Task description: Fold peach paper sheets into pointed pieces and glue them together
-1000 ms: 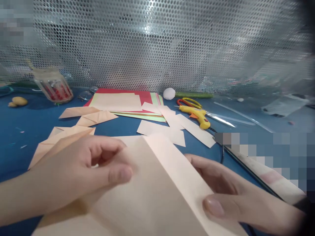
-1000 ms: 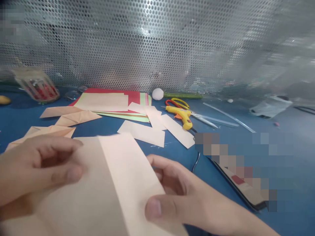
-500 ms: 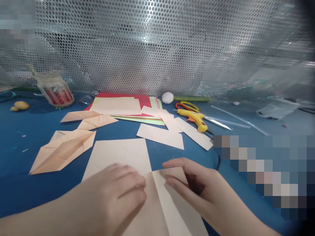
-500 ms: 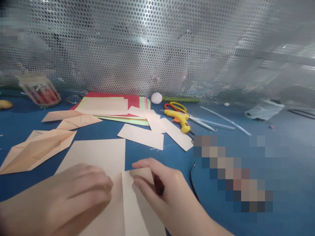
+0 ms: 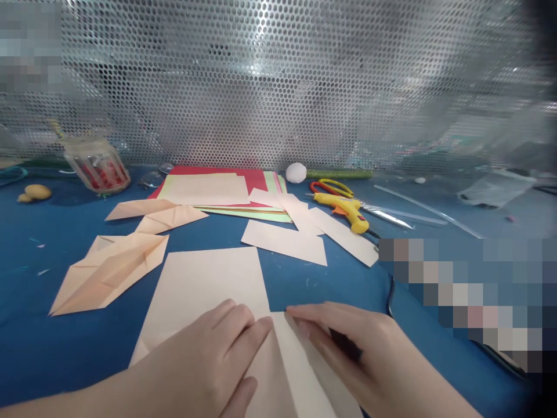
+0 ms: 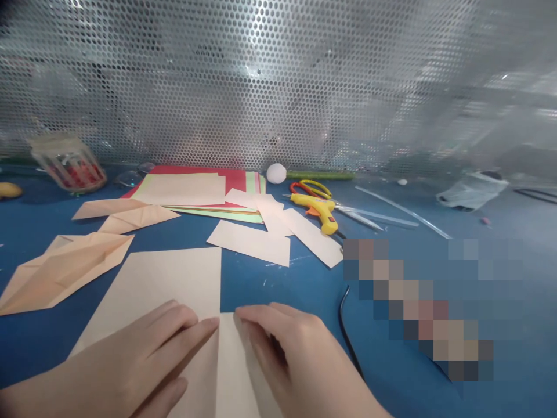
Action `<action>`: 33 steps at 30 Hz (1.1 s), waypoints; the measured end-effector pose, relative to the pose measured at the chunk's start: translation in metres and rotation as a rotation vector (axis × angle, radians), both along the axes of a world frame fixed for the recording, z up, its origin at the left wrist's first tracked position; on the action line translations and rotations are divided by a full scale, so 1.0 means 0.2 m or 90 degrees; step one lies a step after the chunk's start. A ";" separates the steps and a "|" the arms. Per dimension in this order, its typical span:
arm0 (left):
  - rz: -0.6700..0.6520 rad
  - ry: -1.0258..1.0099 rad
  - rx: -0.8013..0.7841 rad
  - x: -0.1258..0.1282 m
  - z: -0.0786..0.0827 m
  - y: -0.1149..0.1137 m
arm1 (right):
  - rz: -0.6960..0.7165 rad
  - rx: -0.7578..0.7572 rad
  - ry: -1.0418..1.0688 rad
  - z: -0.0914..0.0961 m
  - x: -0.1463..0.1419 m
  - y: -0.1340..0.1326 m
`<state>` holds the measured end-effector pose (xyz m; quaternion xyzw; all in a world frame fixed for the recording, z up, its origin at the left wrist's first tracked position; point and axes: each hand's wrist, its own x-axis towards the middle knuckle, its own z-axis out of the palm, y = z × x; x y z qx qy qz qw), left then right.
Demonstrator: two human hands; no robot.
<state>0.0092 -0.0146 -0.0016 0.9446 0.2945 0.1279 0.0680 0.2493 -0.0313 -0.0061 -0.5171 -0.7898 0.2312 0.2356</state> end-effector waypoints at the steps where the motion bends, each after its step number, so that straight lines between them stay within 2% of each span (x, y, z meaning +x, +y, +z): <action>1: 0.012 -0.007 -0.007 0.00 0.00 0.00 | 0.005 -0.001 -0.004 0.00 0.00 0.00; 6: 0.021 -0.013 -0.020 0.03 0.01 0.00 | 0.014 -0.010 -0.017 0.00 0.00 -0.01; 11: 0.019 0.001 -0.034 0.01 -0.02 0.00 | 0.015 -0.032 -0.037 0.00 0.00 -0.01; 17: -0.032 0.085 -0.031 -0.01 -0.01 -0.01 | 0.016 -0.043 -0.035 0.00 0.00 -0.01; 21: -0.037 0.126 0.008 -0.01 -0.01 -0.01 | 0.007 -0.035 -0.030 0.00 -0.01 -0.02; 26: -0.049 0.129 0.028 -0.01 -0.04 0.00 | 0.014 -0.043 -0.028 0.00 -0.01 -0.02; 33: -0.079 0.093 0.032 -0.02 -0.02 0.00 | 0.001 -0.046 -0.016 -0.01 0.00 -0.02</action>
